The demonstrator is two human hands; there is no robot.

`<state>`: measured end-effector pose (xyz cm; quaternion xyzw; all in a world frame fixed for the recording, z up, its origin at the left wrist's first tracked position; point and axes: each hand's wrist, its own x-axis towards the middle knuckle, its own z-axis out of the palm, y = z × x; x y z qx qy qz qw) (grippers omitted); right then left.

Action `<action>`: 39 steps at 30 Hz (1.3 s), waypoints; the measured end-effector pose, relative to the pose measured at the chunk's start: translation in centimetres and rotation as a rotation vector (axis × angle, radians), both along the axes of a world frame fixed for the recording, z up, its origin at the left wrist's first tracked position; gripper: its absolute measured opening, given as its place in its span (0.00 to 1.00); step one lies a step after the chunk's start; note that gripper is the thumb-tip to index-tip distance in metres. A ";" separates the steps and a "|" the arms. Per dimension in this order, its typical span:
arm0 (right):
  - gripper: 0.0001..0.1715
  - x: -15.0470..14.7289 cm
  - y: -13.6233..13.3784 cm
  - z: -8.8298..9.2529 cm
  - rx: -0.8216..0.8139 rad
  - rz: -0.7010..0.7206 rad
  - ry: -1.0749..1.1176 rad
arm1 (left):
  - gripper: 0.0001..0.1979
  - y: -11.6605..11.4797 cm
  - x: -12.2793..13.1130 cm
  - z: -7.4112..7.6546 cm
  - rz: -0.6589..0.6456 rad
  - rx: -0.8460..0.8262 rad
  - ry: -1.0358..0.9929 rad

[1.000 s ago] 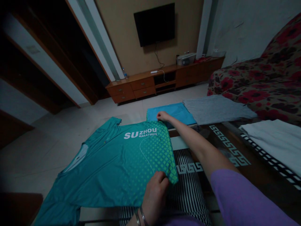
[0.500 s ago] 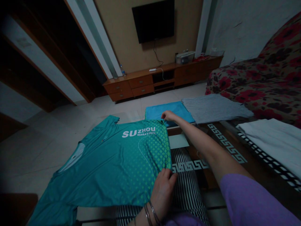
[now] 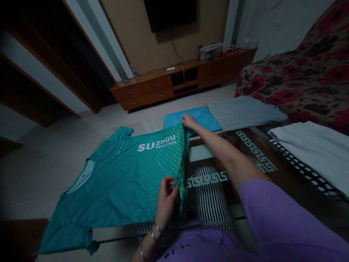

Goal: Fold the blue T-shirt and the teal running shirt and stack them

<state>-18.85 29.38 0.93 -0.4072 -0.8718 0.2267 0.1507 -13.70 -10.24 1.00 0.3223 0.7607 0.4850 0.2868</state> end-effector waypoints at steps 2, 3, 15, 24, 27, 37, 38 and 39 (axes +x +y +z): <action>0.16 -0.2 0.4 0.0 -0.010 -0.001 0.004 | 0.11 -0.1 -1.5 -0.4 0.015 0.008 -0.028; 0.15 -0.4 0.5 -0.1 -0.017 0.007 0.004 | 0.10 -0.2 -2.2 -0.6 0.000 0.013 -0.012; 0.15 -2.1 -0.4 -0.8 -0.046 0.120 -0.033 | 0.16 -0.4 -2.5 2.2 -0.434 -0.097 0.777; 0.14 -1.4 1.1 -0.2 -0.001 0.102 -0.025 | 0.10 -1.1 -1.8 2.1 -0.437 -0.302 0.764; 0.14 -1.5 1.8 0.5 0.011 0.097 -0.015 | 0.09 -1.5 -0.9 3.7 -0.519 -0.165 0.648; 0.16 -2.1 5.2 0.9 -0.036 0.049 -0.011 | 0.05 1.8 3.7 4.9 -1.102 0.110 0.697; 0.16 -1.9 5.3 0.5 -0.043 0.048 -0.007 | 0.05 2.1 4.0 4.2 -1.125 0.120 0.741; 0.15 -1.7 5.4 0.0 -0.050 0.050 -0.001 | 0.04 2.3 4.3 3.5 -1.138 0.132 0.784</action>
